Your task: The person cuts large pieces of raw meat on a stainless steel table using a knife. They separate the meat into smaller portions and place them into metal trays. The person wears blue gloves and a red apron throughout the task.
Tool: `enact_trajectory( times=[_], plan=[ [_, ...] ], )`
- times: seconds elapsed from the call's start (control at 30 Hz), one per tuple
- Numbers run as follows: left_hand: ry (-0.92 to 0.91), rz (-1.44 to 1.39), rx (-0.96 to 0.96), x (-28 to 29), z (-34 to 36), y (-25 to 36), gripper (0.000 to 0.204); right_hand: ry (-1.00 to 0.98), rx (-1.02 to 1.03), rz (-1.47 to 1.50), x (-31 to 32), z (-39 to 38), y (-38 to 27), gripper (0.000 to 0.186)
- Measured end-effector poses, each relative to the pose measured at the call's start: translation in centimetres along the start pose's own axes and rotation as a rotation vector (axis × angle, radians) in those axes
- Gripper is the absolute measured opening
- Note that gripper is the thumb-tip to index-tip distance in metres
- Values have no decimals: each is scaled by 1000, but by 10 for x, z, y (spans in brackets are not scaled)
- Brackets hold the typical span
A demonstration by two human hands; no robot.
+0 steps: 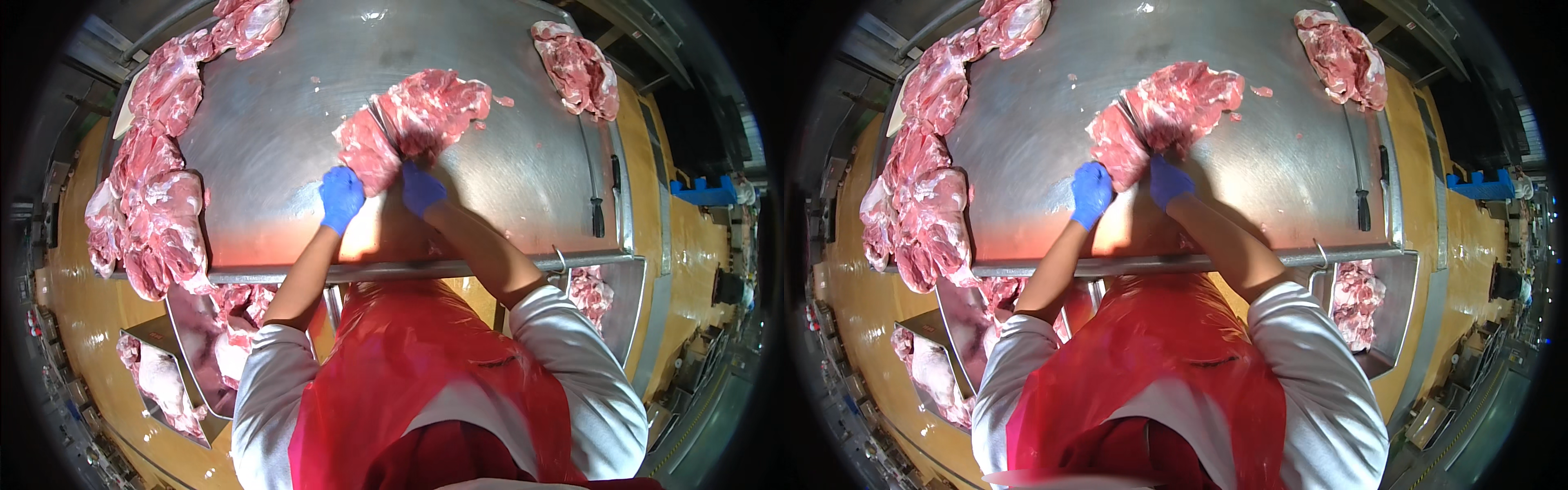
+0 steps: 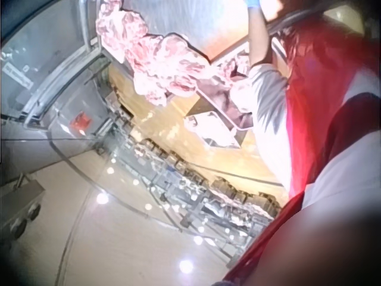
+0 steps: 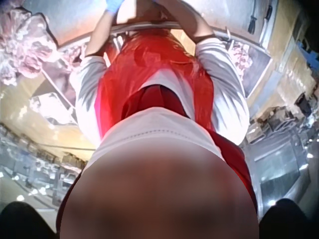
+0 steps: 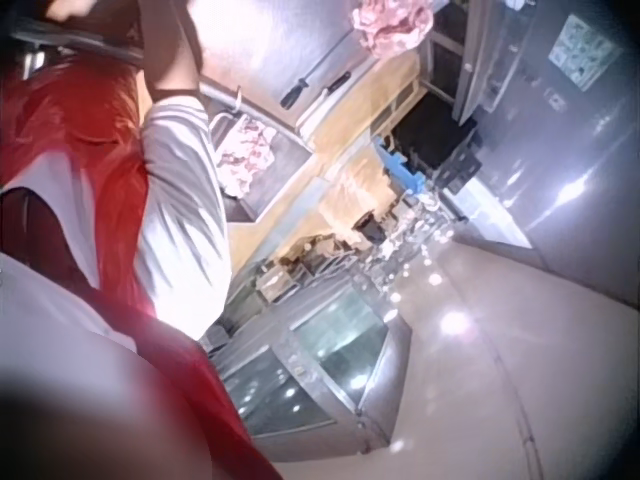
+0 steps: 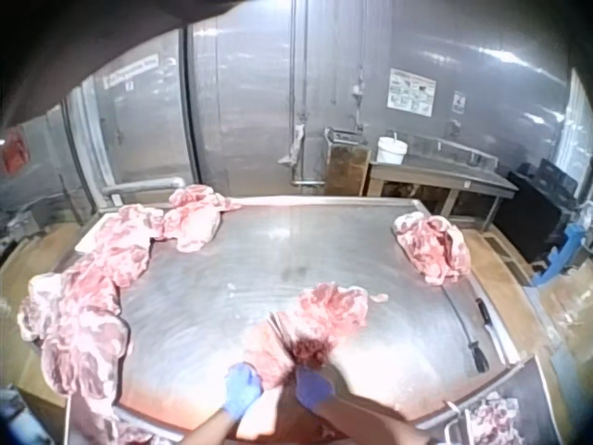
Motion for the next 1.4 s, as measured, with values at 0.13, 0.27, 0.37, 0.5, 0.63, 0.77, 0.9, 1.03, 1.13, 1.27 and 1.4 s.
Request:
enact_trajectory(
  times=[0.13, 0.27, 0.37, 0.5, 0.63, 0.77, 0.9, 1.03, 1.13, 1.27, 1.4],
  plan=[
    [84, -286, 322, 30, 41, -5, 30, 183, 162, 17, -11, -4, 21, 33],
    [169, -437, 515, 11, 39, 65, 66, 80, 148, 39, 1, -4, 24, 26],
    [324, -223, 339, 1, 9, 31, 94, 234, 222, 114, 49, -18, 1, 25],
    [153, -60, 250, 14, -40, 46, 91, 251, 203, 135, 104, -17, -15, 26],
    [-40, 68, 61, 21, -33, 41, 83, 328, 280, 180, 54, 33, -11, 29],
    [215, -135, -233, 32, -39, -1, 47, 12, 77, 60, 31, 1, 2, 27],
    [202, -391, -220, 38, -13, 8, 19, 99, 8, 109, 14, -7, 6, 29],
    [61, -514, 14, 76, 30, 16, 8, 102, -66, 165, 5, -7, -10, 28],
    [137, -546, -102, 136, 85, 43, 4, 178, 86, 219, -5, -24, -17, 29],
    [158, -548, -153, 201, 116, 112, 9, -139, -112, 816, -63, 33, -72, 21],
    [239, -925, 37, 231, 105, 156, 13, -432, -167, 1133, -41, 1, -127, 18]
  ],
)
Point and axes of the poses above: each hand's wrist, its own z-axis towards the middle knuckle, its own x-axis out of the back of the hand, y = z × x, the point moved 5 cm from there along z, towards the middle knuckle, and after that the axes turned 12 degrees about y, right-handed, at the moved point
